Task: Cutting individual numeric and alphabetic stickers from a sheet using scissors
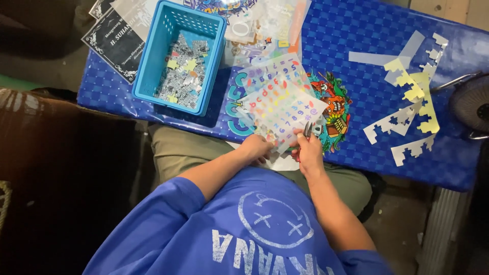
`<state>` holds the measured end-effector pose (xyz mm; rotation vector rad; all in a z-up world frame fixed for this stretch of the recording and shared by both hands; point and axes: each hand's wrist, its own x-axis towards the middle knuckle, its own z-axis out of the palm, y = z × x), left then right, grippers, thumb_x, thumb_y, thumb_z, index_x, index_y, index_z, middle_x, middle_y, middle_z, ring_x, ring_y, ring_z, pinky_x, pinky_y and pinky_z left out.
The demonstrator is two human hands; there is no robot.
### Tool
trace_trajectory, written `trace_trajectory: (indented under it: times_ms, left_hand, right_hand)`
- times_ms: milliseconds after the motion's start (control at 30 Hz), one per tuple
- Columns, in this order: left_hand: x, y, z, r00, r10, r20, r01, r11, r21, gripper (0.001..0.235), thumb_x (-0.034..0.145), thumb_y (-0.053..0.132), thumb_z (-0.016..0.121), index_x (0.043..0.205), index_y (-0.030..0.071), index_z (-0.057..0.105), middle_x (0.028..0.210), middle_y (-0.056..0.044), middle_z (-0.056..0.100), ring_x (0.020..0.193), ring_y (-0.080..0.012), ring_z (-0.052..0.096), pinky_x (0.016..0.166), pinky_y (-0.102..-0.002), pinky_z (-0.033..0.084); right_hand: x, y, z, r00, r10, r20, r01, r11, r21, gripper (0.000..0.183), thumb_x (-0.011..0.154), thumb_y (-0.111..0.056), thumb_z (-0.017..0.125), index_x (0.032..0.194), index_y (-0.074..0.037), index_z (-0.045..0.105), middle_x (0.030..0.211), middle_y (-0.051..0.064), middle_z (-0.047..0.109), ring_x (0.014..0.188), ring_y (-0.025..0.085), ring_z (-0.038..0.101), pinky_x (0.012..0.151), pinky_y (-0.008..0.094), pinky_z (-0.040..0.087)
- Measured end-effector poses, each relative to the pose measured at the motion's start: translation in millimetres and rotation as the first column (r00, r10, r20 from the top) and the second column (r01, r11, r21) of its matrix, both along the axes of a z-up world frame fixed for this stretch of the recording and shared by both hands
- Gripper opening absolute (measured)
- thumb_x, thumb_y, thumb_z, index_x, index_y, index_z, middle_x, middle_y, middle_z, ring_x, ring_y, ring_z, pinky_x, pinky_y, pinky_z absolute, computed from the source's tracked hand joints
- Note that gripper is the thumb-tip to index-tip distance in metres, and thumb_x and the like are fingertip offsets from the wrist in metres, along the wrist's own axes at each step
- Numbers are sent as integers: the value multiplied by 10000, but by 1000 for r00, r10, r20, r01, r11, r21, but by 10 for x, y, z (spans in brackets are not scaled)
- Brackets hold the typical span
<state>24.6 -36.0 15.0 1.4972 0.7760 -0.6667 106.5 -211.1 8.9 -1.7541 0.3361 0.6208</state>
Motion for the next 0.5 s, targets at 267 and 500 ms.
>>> trace_trajectory:
  times_ms: [267,500]
  left_hand:
    - [-28,-47,-64,968,242,-67,-250,954,-163,318,877,203,639,1061,-54,676,770,-203,734,605,-281,735,491,-370,621]
    - [-33,-51,-258,961,274,-42,-277,944,-178,308,858,194,662,1067,-31,678,787,-183,739,639,-271,755,533,-366,628]
  right_hand:
    - [20,-83,-110,999,-14,-44,18,997,82,167,1010,-193,541,1098,-134,671,702,161,702,453,156,611,305,209,416]
    - [45,-155,-213,998,-21,-51,27,993,118,171,1023,-179,533,1105,-128,674,715,181,710,459,169,616,355,224,474]
